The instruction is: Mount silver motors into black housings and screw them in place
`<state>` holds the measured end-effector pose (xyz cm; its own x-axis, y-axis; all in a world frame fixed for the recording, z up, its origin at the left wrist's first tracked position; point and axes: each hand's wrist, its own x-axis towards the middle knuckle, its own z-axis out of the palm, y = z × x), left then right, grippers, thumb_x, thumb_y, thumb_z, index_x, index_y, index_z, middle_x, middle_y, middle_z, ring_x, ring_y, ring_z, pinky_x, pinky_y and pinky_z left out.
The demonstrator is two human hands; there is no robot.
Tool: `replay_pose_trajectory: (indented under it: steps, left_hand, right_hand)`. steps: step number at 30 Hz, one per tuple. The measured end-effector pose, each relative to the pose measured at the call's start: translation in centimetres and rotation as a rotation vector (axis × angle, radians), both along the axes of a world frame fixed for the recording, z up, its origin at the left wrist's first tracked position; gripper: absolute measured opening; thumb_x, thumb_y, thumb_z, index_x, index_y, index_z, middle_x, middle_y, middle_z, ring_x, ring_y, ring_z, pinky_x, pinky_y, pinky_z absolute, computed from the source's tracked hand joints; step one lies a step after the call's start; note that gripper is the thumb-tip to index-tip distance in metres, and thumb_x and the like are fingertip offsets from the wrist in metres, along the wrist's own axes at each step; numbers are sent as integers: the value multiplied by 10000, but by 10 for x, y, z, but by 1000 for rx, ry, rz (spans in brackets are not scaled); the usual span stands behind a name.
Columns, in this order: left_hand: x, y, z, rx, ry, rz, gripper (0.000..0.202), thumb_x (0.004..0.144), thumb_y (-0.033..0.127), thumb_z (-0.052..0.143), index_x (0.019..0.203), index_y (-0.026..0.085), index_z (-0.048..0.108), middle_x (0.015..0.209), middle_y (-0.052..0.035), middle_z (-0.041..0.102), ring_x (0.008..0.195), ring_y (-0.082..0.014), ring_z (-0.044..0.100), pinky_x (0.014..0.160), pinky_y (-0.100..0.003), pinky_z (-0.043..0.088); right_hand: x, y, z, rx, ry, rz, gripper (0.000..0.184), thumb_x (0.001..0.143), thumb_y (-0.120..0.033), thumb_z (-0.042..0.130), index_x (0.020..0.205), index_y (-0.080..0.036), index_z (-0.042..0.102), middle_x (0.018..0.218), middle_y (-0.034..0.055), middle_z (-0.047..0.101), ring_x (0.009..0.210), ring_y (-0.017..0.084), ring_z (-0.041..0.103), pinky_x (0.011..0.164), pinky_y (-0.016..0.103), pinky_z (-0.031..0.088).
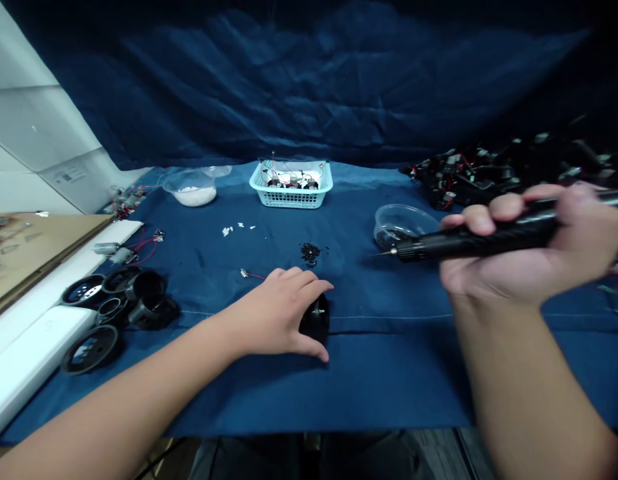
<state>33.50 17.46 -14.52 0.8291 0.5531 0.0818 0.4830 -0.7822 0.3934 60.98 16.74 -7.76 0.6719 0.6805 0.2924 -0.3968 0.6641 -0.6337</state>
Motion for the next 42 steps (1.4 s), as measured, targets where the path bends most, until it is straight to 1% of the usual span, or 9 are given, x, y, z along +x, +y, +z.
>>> replay_pose_trajectory:
  steps: [2,5,8,11,16,25,32,37,42]
  left_hand:
    - [-3,12,11,-44,-31,7,841,880,771,734,1495,227,551,1389,-136,687,1285,-345,634,1093,-482,463]
    - [-4,40,21,43,-17,164,387,1090,510,541,1301,212,672,1207,-91,732,1124,-268,674,991,-414,493]
    - [1,65,14,106,113,339,205,1022,327,591,1059,196,743,1072,-87,737,985,-269,672,859,-391,496]
    - [4,74,-2,67,124,378,175,969,296,640,1032,204,776,1058,-78,741,939,-250,681,820,-365,505]
    - [6,68,-15,18,49,399,219,978,309,640,1089,221,807,1070,-63,755,951,-218,696,879,-345,526]
    - [8,64,-14,11,-69,391,194,960,242,647,931,234,838,1021,-40,793,895,-197,703,817,-337,515]
    - [30,26,0,-524,-731,448,286,887,480,841,1027,233,872,901,-47,818,746,-153,697,656,-255,528]
    - [38,8,7,-465,-835,332,115,892,354,868,947,254,881,950,-33,820,832,-142,725,716,-225,562]
    - [38,3,7,-450,-871,359,75,909,345,864,962,297,888,953,-10,818,817,-117,714,691,-193,546]
  right_hand:
    - [-1,5,-12,15,-40,-40,138,805,-322,544,721,-214,550,633,-37,468,491,103,481,506,294,507]
    - [1,9,-23,-3,-43,-18,184,836,-367,622,746,-218,564,647,-42,476,511,111,494,546,312,541]
    - [2,9,-25,-3,-15,-10,192,851,-378,652,767,-224,575,671,-42,486,519,113,501,564,318,556]
    - [1,8,-25,8,-13,-10,178,854,-365,644,762,-225,585,672,-37,491,516,118,502,562,326,562]
    - [0,6,-23,6,-28,5,179,881,-352,622,753,-226,605,664,-32,501,519,118,512,563,327,579]
    - [-3,5,-26,-26,-13,30,203,889,-361,633,741,-224,607,657,-29,510,525,118,518,562,320,587]
    - [2,3,-19,-56,354,298,261,875,-395,719,810,-215,542,697,-56,547,540,78,561,690,347,666]
    - [3,-5,-12,-13,478,406,233,886,-330,722,847,-225,518,744,-52,583,543,78,581,680,363,664]
    - [1,-7,-10,-18,454,403,231,908,-361,683,860,-215,510,733,-60,566,531,65,577,670,338,641]
